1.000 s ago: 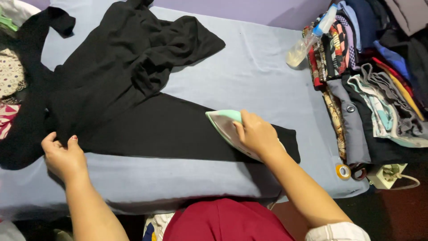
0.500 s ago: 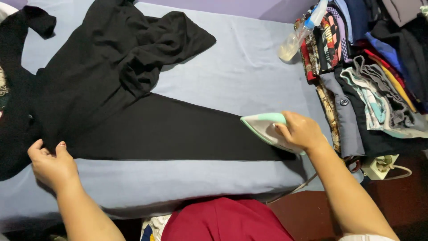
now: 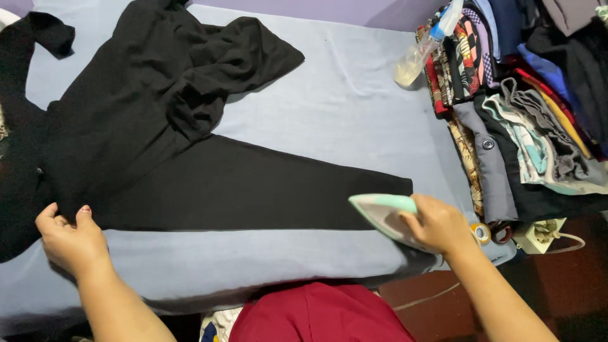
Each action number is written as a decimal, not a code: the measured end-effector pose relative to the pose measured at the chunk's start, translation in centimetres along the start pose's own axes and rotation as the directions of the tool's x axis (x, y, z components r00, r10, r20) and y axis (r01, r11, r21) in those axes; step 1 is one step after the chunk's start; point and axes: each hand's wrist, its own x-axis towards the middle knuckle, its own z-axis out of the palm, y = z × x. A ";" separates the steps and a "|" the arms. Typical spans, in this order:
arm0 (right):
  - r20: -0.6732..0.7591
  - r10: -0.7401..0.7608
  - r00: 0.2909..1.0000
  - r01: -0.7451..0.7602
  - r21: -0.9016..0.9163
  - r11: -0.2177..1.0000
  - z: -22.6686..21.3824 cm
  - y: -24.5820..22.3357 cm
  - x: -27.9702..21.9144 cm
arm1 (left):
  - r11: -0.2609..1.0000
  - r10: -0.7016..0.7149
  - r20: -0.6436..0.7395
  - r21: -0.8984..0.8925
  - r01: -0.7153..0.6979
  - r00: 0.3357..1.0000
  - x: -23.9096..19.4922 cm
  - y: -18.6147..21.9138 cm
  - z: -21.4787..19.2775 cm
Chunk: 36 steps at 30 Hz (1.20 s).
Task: The person is ironing a black long-sleeved shirt on an ironing board.
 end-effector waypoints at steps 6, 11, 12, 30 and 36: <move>-0.041 0.120 0.992 -0.124 -0.122 0.985 1.6 0.9 2.6 | 1.000 -0.010 -0.011 -0.014 0.010 1.000 -0.1 -0.5 0.5; -0.096 0.013 0.995 -0.020 -0.073 0.997 4.1 -1.5 8.3 | 0.999 -0.025 -0.006 0.025 0.026 1.000 0.0 1.0 -0.4; -0.082 0.055 0.995 -0.063 -0.093 0.994 4.4 -1.7 9.4 | 0.997 -0.037 0.014 -0.062 0.038 0.999 0.0 1.1 -0.5; 0.043 -0.209 0.977 0.208 0.024 0.978 1.6 -5.4 3.9 | 0.999 0.022 -0.006 -0.032 -0.022 1.000 -0.2 -1.5 0.8; -0.037 -0.129 0.991 0.131 0.058 0.990 1.3 -5.7 1.3 | 1.000 -0.006 -0.005 0.018 0.006 1.000 0.0 -0.6 0.1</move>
